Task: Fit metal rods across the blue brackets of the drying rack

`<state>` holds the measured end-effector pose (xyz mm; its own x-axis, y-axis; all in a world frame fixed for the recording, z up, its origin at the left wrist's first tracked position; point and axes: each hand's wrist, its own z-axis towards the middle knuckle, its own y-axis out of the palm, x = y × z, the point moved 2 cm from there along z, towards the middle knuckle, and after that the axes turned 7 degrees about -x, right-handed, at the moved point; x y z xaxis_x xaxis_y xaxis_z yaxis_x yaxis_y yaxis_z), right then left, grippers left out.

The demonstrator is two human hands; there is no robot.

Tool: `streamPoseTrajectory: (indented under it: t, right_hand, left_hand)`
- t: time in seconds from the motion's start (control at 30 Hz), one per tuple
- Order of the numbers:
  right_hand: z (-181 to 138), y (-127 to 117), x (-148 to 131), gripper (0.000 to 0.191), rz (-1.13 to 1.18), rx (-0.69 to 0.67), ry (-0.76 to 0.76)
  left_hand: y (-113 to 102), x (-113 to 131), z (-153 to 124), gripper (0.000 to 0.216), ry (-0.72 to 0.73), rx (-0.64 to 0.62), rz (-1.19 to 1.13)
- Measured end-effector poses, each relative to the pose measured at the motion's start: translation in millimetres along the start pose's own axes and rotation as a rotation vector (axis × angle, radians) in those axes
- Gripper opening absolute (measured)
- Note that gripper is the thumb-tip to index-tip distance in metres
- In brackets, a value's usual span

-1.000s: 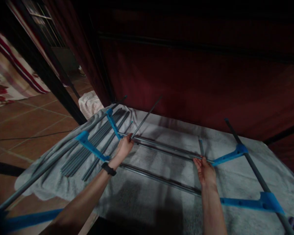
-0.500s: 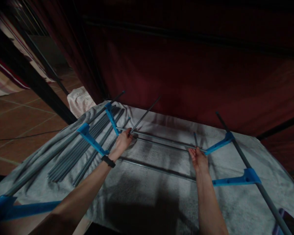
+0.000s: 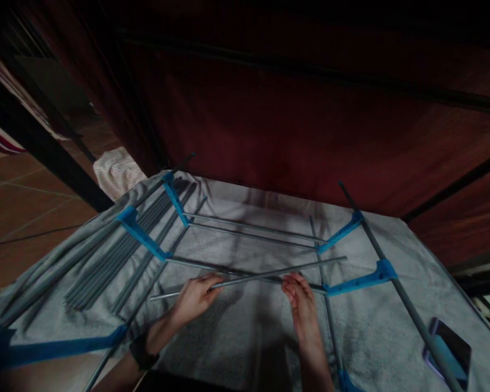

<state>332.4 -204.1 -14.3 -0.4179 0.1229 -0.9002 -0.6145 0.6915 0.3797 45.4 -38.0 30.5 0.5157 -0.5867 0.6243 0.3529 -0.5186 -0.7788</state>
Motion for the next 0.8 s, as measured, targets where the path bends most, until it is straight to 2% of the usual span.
streamPoseTrajectory:
  t: [0.07, 0.17, 0.37, 0.57, 0.67, 0.8]
  right_hand:
    - [-11, 0, 1, 0.033, 0.031, 0.007, 0.021]
    - [-17, -2, -2, 0.035, 0.072, -0.003, 0.035]
    - [-11, -7, -4, 0.039, 0.154, 0.002, 0.045]
    - [-23, -12, 19, 0.033, 0.144, 0.128, 0.052]
    - [-33, -22, 34, 0.04, 0.149, 0.203, 0.107]
    - [-37, -42, 43, 0.038, 0.155, 0.264, 0.12]
  left_hand:
    - [5, -6, -9, 0.028, 0.021, -0.057, 0.051]
    - [8, -19, -20, 0.032, 0.021, -0.059, 0.105]
    - [9, -49, -33, 0.032, 0.128, 0.018, 0.191]
    - [26, -76, -37, 0.036, 0.167, 0.184, 0.277]
    - [33, -77, -36, 0.038, 0.194, 0.223, 0.289]
    - [37, -66, -27, 0.041, 0.203, 0.142, 0.298]
